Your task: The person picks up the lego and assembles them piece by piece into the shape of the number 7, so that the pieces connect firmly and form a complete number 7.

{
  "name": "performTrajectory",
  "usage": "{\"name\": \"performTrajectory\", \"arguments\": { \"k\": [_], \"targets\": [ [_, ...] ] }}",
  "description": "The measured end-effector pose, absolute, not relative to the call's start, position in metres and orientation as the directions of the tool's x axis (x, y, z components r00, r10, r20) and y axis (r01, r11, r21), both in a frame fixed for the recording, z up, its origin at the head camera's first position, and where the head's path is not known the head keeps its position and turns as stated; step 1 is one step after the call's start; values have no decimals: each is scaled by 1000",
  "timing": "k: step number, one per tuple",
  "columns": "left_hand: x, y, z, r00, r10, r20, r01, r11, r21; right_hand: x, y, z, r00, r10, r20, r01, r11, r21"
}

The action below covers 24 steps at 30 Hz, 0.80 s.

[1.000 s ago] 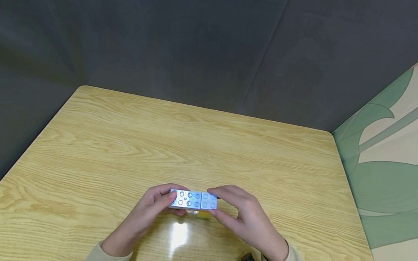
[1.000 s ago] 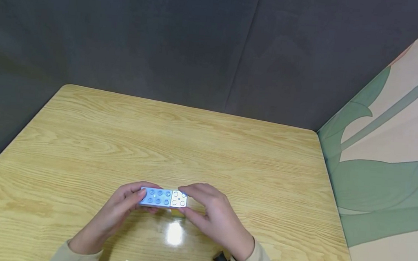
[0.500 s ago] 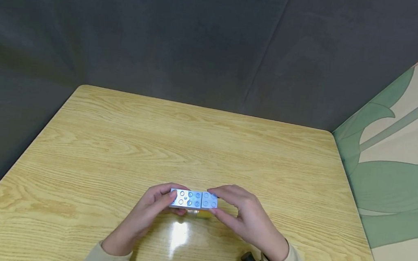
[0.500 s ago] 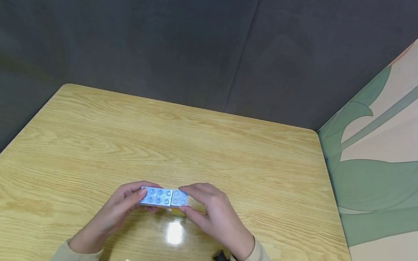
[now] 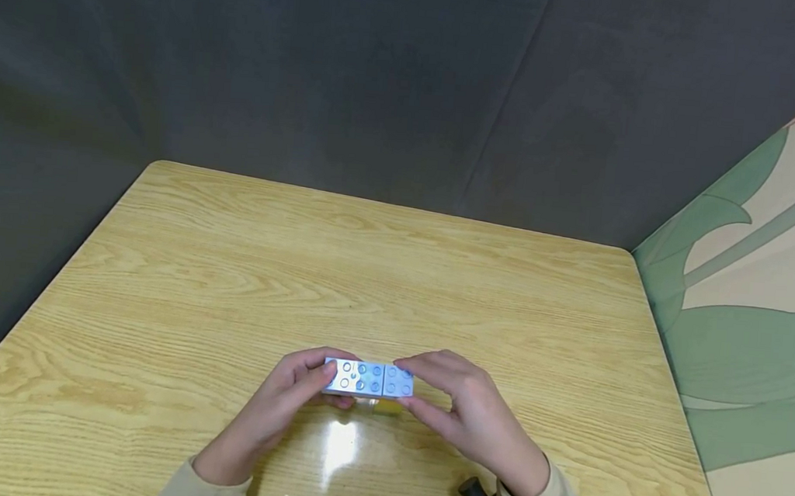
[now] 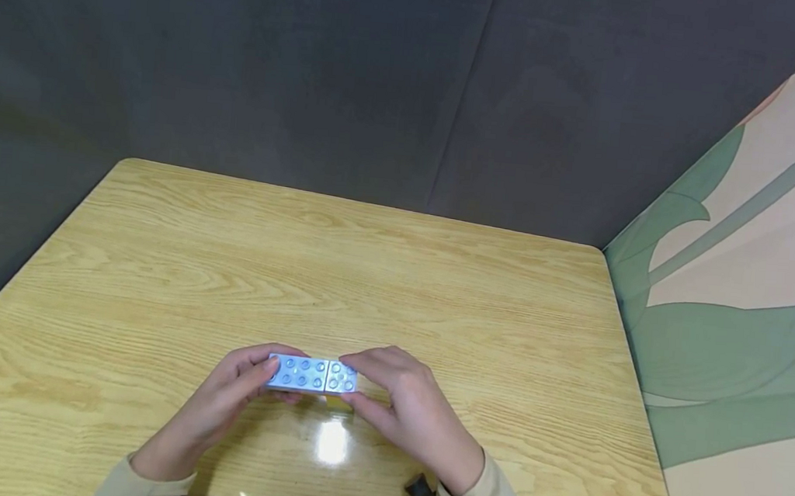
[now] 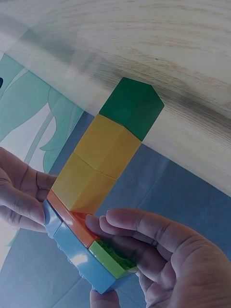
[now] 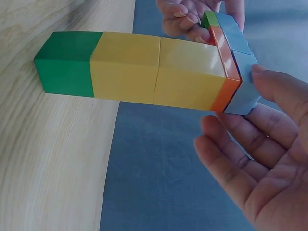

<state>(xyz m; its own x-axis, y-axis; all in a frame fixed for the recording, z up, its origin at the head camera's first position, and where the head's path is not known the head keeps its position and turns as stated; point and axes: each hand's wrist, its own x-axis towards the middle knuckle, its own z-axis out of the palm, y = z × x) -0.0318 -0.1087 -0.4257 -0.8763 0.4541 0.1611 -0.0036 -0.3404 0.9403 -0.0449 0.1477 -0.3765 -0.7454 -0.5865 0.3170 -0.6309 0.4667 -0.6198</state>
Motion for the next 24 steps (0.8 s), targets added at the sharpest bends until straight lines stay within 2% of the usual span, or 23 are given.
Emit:
{"name": "performTrajectory", "arguments": {
  "k": [24],
  "targets": [
    [-33, -109, -426, -869, 465, 171, -7, -356, 934, -44, 147, -376, -742, -589, 319, -642, 486, -593]
  ]
}}
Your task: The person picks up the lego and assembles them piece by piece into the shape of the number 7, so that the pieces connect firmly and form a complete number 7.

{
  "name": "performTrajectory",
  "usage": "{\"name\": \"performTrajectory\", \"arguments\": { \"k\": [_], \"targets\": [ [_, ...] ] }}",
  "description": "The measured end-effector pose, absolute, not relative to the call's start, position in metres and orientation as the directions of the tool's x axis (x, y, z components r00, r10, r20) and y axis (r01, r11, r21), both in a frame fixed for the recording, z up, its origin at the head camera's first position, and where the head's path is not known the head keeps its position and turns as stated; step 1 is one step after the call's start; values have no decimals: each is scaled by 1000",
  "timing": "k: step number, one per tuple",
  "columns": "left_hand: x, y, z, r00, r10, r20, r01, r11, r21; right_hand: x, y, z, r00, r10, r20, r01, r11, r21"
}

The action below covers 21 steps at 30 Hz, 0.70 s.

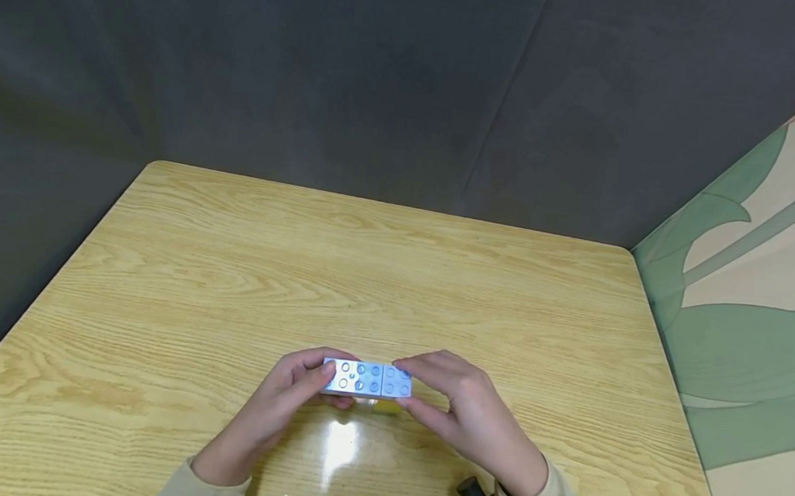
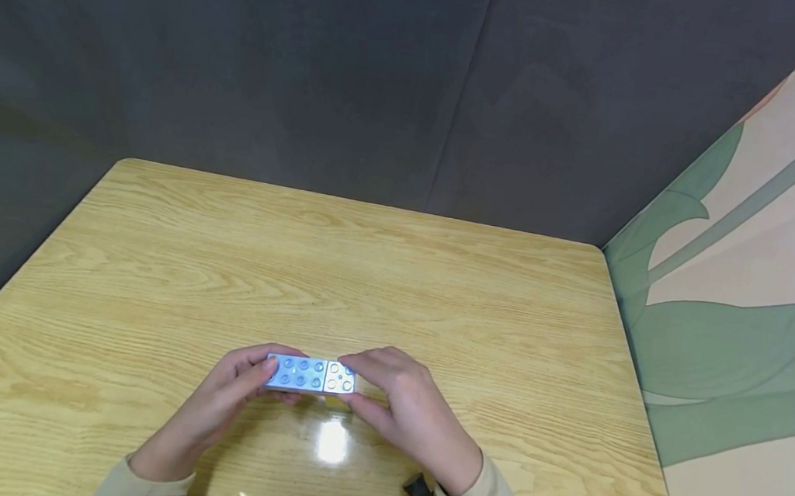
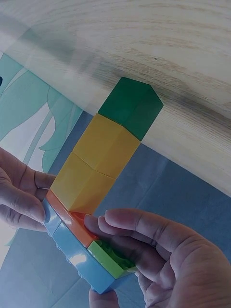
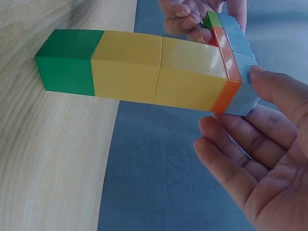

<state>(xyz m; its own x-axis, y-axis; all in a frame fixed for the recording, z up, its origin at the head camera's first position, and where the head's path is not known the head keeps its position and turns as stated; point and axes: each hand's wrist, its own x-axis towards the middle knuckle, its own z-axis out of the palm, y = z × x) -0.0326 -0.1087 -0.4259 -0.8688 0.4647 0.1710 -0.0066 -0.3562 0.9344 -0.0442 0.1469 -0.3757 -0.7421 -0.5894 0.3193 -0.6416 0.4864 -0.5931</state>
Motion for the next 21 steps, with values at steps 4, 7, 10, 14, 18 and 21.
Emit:
{"name": "performTrajectory", "arguments": {
  "k": [4, 7, 10, 14, 18, 21],
  "targets": [
    [-33, -109, -426, -870, 463, 171, -4, -353, 935, -44, 147, -376, -740, -590, 322, -642, 479, -598],
    [-33, -109, -426, -870, 461, 175, 1, -352, 936, -44, 147, -377, -742, -591, 318, -639, 479, -601],
    [-33, -109, -426, -869, 461, 181, 9, -350, 937, -44, 147, -377, -741, -592, 317, -641, 481, -598],
    [-33, -108, -426, -866, 463, 187, 14, -352, 936, -44, 147, -377, -735, -597, 322, -650, 484, -586],
    [-33, -109, -427, -863, 465, 196, 20, -357, 934, -44, 146, -376, -732, -602, 317, -653, 489, -579],
    [-34, -109, -427, -861, 468, 201, 24, -357, 934, -43, 146, -376, -732, -603, 317, -654, 491, -575]
  ]
}}
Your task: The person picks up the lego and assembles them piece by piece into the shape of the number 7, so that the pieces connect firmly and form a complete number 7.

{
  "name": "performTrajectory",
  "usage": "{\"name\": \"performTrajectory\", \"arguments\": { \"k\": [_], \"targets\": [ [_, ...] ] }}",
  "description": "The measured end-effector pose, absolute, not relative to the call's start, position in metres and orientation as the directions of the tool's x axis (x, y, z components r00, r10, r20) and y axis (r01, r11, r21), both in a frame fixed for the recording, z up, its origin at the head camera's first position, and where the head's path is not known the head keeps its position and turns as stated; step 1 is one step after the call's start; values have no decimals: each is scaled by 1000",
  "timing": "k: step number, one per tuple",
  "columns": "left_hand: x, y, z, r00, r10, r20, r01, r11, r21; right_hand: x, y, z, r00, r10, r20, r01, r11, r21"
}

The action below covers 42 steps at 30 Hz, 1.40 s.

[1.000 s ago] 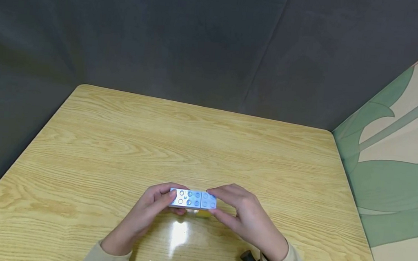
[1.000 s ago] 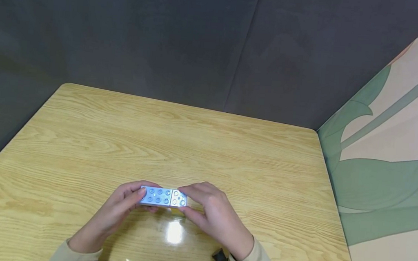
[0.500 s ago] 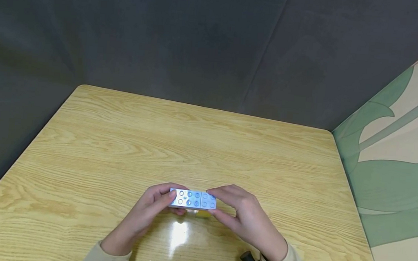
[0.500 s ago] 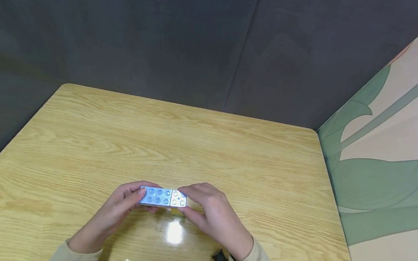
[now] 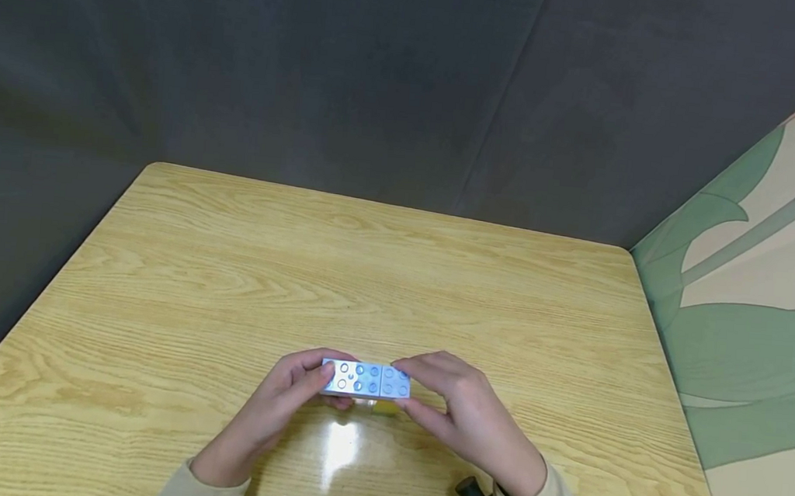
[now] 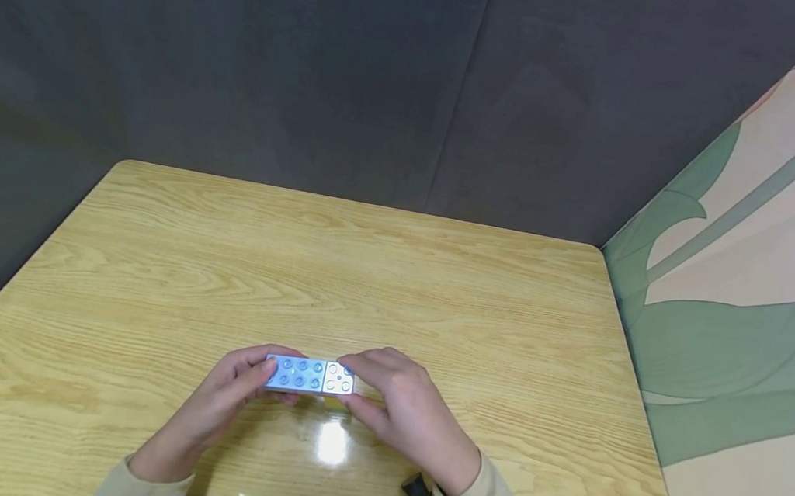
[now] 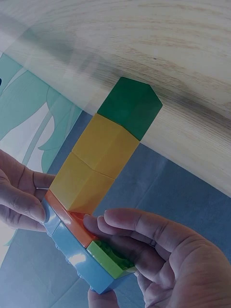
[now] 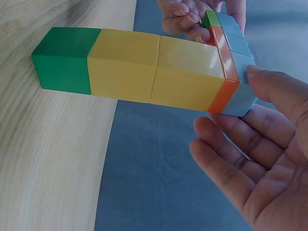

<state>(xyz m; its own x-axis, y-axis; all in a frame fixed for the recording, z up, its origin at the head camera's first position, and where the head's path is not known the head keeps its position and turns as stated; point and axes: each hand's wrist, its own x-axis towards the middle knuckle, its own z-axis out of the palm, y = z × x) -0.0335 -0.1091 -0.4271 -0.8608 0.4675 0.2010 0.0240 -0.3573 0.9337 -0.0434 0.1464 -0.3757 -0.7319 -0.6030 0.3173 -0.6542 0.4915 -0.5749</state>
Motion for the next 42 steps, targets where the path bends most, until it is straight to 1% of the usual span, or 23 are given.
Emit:
{"name": "performTrajectory", "arguments": {
  "k": [12, 23, 30, 42],
  "targets": [
    [-34, -109, -428, -855, 473, 213, 31, -363, 931, -44, 147, -379, -731, -596, 332, -655, 477, -586],
    [-34, -109, -427, -859, 473, 193, 16, -353, 935, -44, 148, -381, -717, -599, 357, -673, 458, -581],
    [-34, -109, -427, -858, 475, 196, 19, -352, 936, -44, 147, -383, -735, -589, 335, -646, 459, -611],
    [-35, -110, -427, -854, 479, 205, 25, -356, 934, -43, 148, -390, -737, -568, 367, -644, 424, -637]
  ]
}}
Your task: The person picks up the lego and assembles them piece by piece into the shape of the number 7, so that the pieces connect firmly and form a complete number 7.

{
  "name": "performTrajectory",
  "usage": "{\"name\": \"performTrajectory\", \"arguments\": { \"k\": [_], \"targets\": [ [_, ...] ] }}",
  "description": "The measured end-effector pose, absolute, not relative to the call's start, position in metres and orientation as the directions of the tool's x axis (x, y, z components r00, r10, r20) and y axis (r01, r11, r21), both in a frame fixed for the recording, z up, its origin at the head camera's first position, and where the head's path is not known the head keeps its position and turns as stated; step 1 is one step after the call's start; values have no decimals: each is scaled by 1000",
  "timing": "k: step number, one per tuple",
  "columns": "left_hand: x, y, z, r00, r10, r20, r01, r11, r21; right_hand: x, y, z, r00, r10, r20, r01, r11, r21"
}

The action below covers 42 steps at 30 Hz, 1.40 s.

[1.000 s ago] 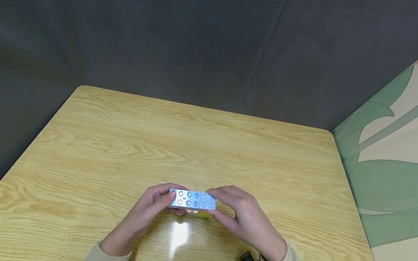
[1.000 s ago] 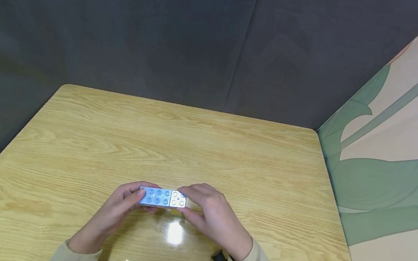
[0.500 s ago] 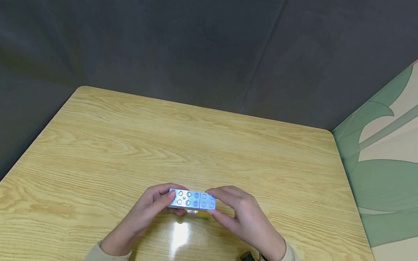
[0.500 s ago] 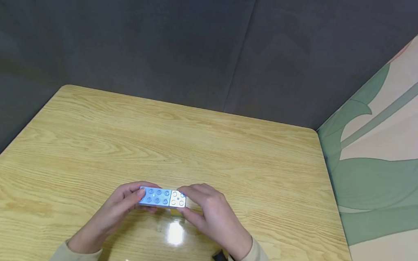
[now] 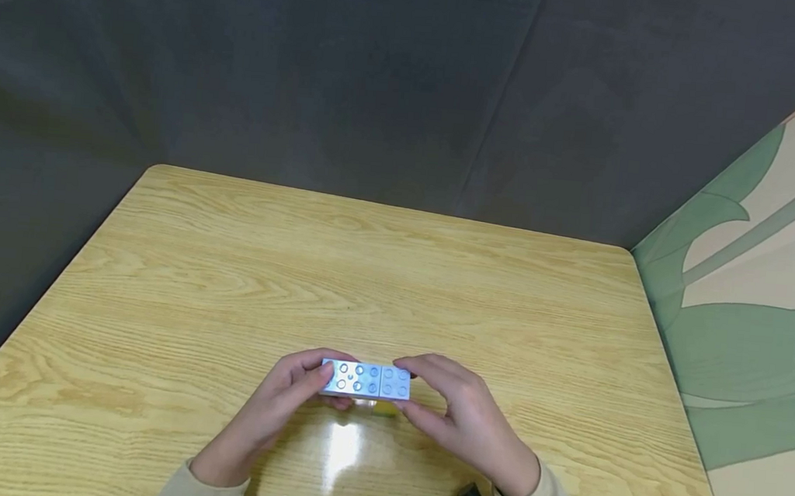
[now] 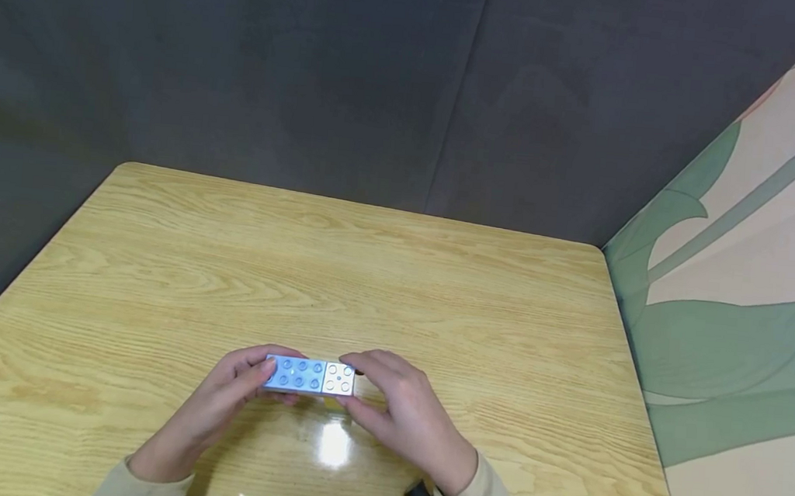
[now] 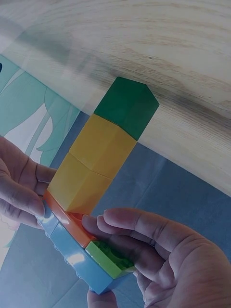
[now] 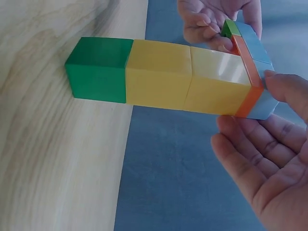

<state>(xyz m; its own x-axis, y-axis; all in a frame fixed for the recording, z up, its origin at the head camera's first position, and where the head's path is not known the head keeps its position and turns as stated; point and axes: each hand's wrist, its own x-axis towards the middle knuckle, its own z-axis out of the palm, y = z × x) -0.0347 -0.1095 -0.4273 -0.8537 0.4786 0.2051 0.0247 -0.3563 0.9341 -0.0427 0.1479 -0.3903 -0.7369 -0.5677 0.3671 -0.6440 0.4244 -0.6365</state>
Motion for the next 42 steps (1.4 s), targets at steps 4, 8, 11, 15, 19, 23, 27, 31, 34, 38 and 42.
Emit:
{"name": "performTrajectory", "arguments": {
  "k": [4, 8, 11, 15, 19, 23, 27, 31, 34, 38, 42],
  "targets": [
    [-35, -109, -428, -852, 480, 209, 28, -358, 933, -41, 149, -393, -751, -555, 357, -626, 428, -651],
    [-35, -109, -428, -851, 480, 211, 27, -361, 932, -41, 151, -395, -766, -550, 332, -600, 428, -676],
    [-35, -109, -427, -852, 481, 209, 23, -363, 931, -41, 151, -397, -773, -549, 317, -584, 422, -693],
    [-34, -109, -427, -859, 473, 198, 21, -354, 935, -41, 152, -398, -777, -547, 310, -573, 413, -707],
    [-33, -109, -427, -874, 453, 177, 19, -331, 943, -41, 152, -399, -784, -539, 306, -566, 420, -710],
    [-33, -109, -427, -882, 434, 185, 42, -319, 947, -42, 151, -399, -794, -526, 304, -557, 430, -711],
    [-33, -109, -427, -888, 407, 216, 86, -313, 946, -43, 151, -400, -806, -504, 310, -549, 442, -710],
    [-33, -108, -427, -891, 381, 248, 125, -319, 939, -45, 152, -401, -822, -478, 310, -533, 454, -714],
    [-34, -108, -427, -886, 370, 279, 152, -338, 929, -47, 152, -402, -834, -460, 304, -515, 450, -730],
    [-34, -107, -427, -888, 345, 304, 182, -342, 922, -49, 152, -403, -850, -442, 285, -481, 435, -761],
    [-34, -106, -427, -897, 318, 306, 196, -333, 922, -50, 152, -403, -870, -415, 266, -445, 430, -786]
  ]
}}
